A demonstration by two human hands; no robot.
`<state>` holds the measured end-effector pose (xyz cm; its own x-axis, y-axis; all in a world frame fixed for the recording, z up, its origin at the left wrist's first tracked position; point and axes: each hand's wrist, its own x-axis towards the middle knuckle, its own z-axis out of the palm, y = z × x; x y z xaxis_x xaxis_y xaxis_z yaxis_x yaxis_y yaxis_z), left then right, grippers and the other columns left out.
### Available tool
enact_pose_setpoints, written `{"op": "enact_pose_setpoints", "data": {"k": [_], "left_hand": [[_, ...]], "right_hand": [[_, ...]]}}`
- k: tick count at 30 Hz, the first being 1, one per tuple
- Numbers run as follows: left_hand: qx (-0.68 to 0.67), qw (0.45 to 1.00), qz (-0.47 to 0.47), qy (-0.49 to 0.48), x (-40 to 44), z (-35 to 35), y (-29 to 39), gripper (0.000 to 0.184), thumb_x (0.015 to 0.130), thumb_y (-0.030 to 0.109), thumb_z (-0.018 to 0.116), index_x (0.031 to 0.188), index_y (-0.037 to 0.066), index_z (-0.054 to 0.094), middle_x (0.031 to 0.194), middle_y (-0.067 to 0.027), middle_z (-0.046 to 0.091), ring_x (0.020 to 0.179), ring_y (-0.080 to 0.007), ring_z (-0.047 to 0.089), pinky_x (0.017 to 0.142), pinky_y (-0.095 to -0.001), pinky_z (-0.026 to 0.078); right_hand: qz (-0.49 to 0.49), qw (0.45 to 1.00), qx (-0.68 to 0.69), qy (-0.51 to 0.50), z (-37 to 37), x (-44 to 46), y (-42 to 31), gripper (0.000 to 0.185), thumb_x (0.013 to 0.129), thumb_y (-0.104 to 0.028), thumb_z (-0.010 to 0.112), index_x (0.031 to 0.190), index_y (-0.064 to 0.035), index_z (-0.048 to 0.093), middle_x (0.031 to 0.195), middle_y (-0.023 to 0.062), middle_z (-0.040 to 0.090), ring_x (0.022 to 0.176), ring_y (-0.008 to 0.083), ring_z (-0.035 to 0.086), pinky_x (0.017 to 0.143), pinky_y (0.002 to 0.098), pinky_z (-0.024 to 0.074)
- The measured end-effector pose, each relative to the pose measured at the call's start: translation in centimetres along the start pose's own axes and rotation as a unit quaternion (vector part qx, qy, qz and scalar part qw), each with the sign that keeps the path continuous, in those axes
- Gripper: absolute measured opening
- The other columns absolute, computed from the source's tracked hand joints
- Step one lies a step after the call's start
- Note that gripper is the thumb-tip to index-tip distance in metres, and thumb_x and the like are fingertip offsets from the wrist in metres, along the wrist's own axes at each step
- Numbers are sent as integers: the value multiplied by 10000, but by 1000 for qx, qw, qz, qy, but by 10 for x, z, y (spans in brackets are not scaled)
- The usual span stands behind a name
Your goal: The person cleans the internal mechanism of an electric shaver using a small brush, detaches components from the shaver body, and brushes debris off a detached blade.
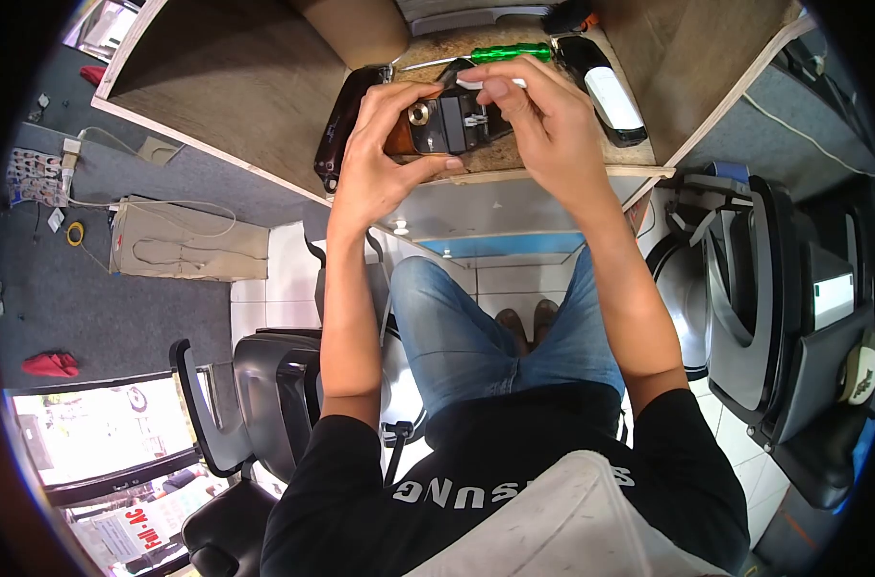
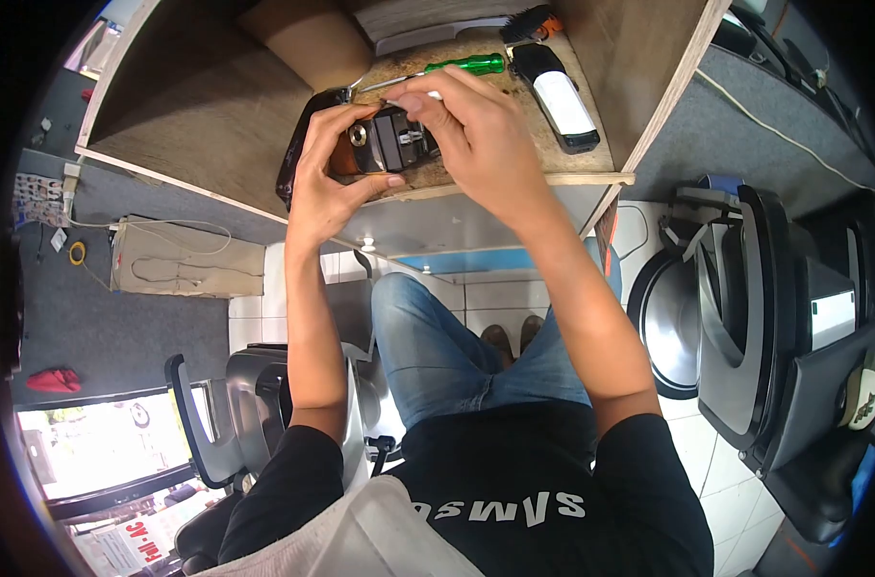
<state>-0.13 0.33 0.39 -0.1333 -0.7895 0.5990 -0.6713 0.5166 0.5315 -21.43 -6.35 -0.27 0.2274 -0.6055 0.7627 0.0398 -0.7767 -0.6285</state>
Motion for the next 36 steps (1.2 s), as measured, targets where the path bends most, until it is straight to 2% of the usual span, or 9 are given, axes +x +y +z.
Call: {"op": "enact_pose_setpoints", "data": {"k": [6, 9, 12, 15, 18, 21, 24, 27, 36], "left_hand": [[12, 1000, 7, -2, 0, 2, -3, 799, 623, 122, 1016, 1365, 68, 727, 1335, -108, 688, 1248, -321, 618, 1085, -431, 517], [5, 1000, 7, 3, -1, 2, -3, 800, 619, 120, 1015, 1365, 72, 730, 1326, -107, 688, 1239, -323, 615, 1079, -430, 516], [15, 1000, 5, -4, -1, 2, -2, 806, 618, 112, 1014, 1370, 68, 726, 1339, -106, 684, 1260, -310, 618, 1095, -419, 515], [32, 999, 1, -13, -1, 0, -1, 813, 621, 94, 1009, 1379, 57, 717, 1374, -103, 675, 1305, -284, 628, 1126, -404, 519], [31, 999, -1, -11, -1, 1, -1, 814, 616, 85, 1007, 1377, 58, 719, 1374, -102, 678, 1301, -282, 631, 1122, -403, 523], [25, 1000, -1, -9, -1, 1, 0, 814, 610, 95, 1010, 1373, 66, 725, 1355, -103, 687, 1275, -296, 627, 1102, -410, 520], [13, 1000, 17, 4, -1, 3, -4, 813, 603, 125, 1015, 1364, 80, 734, 1318, -102, 699, 1226, -320, 615, 1068, -426, 509], [21, 1000, 17, -2, -1, 2, -2, 816, 603, 112, 1013, 1368, 74, 730, 1340, -103, 692, 1250, -311, 620, 1085, -419, 515], [39, 999, 6, -18, -1, 0, 0, 809, 618, 77, 1004, 1377, 61, 724, 1370, -108, 674, 1295, -287, 629, 1111, -399, 523]], "right_hand": [[80, 997, -8, -14, -1, 1, -5, 271, 1121, -262, 638, 1172, -25, 758, 990, 126, 751, 914, 240, 756, 782, 359, 570], [46, 997, 41, -39, -1, -1, -1, 277, 1127, -267, 630, 1167, -14, 735, 973, 135, 737, 898, 272, 749, 784, 382, 564], [26, 997, -56, -39, -2, -1, -2, 275, 1137, -266, 613, 1144, -3, 692, 955, 142, 719, 874, 332, 726, 781, 420, 553], [104, 994, -26, -18, 1, 0, 1, 282, 1149, -267, 589, 1120, 7, 649, 943, 147, 707, 855, 379, 700, 777, 447, 544], [30, 999, -25, -19, 6, -4, 4, 293, 1160, -269, 562, 1116, 12, 632, 949, 163, 716, 855, 390, 698, 782, 462, 542], [77, 992, -102, -9, 3, 1, 5, 307, 1168, -285, 546, 1116, 6, 627, 955, 177, 724, 852, 396, 704, 782, 465, 543], [103, 995, -4, -18, 1, 1, -2, 322, 1170, -298, 541, 1102, 5, 626, 956, 180, 741, 866, 395, 720, 787, 461, 551], [115, 990, -81, -22, 2, 0, 4, 336, 1171, -302, 538, 1098, 13, 627, 961, 172, 761, 878, 376, 744, 798, 444, 563], [188, 980, -61, -13, 0, 6, -3, 353, 1178, -305, 519, 1100, 14, 649, 988, 170, 788, 861, 321, 758, 763, 430, 562]]}}
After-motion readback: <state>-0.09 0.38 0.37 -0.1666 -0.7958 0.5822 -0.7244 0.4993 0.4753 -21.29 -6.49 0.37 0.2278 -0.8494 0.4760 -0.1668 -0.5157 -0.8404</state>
